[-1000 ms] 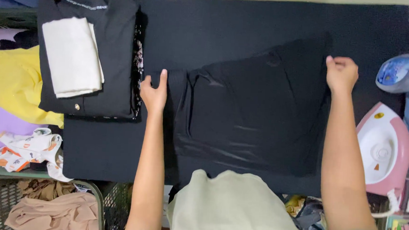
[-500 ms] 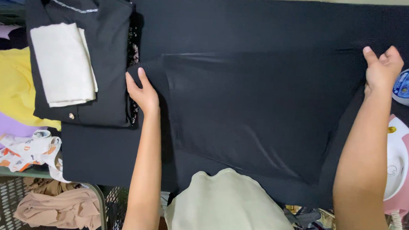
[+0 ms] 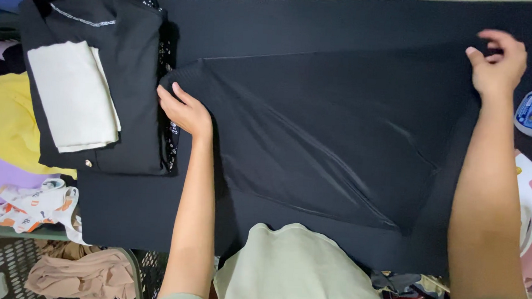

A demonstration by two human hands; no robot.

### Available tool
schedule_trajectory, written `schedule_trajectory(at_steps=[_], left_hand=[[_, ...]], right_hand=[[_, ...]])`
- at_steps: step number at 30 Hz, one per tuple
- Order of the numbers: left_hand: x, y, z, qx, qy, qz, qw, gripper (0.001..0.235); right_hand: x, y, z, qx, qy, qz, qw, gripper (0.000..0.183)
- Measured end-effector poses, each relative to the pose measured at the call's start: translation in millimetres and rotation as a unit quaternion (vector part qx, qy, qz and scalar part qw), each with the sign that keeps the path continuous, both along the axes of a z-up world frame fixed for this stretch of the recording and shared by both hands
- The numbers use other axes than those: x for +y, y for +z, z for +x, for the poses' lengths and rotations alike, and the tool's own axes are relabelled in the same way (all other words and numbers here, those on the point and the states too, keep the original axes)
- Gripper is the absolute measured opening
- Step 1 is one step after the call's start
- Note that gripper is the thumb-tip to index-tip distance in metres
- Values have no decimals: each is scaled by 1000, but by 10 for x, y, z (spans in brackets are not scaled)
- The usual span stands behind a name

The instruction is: Ironing and folding various garments in a laundry station.

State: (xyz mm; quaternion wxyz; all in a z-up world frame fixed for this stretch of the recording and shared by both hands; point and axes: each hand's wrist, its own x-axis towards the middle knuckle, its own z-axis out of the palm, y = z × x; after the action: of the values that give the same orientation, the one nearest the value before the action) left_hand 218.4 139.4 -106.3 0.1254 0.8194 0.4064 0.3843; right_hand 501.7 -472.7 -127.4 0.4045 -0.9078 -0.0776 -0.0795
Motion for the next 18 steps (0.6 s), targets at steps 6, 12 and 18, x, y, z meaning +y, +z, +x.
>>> schedule_trajectory(at_steps=[6,12,18], left_hand=[[-78,116,4,-3,-2,-2,1000,40],[-169,263,28,35,-6,-23,999,38],[-221,375,52,7,-47,-31,998,33]], right_hand=[[-222,-569,143,-40,-51,47,997,20],[-19,-338,42,-96,-75,-107,987,25],[434,45,-149,-111,-171,-156,967,30]])
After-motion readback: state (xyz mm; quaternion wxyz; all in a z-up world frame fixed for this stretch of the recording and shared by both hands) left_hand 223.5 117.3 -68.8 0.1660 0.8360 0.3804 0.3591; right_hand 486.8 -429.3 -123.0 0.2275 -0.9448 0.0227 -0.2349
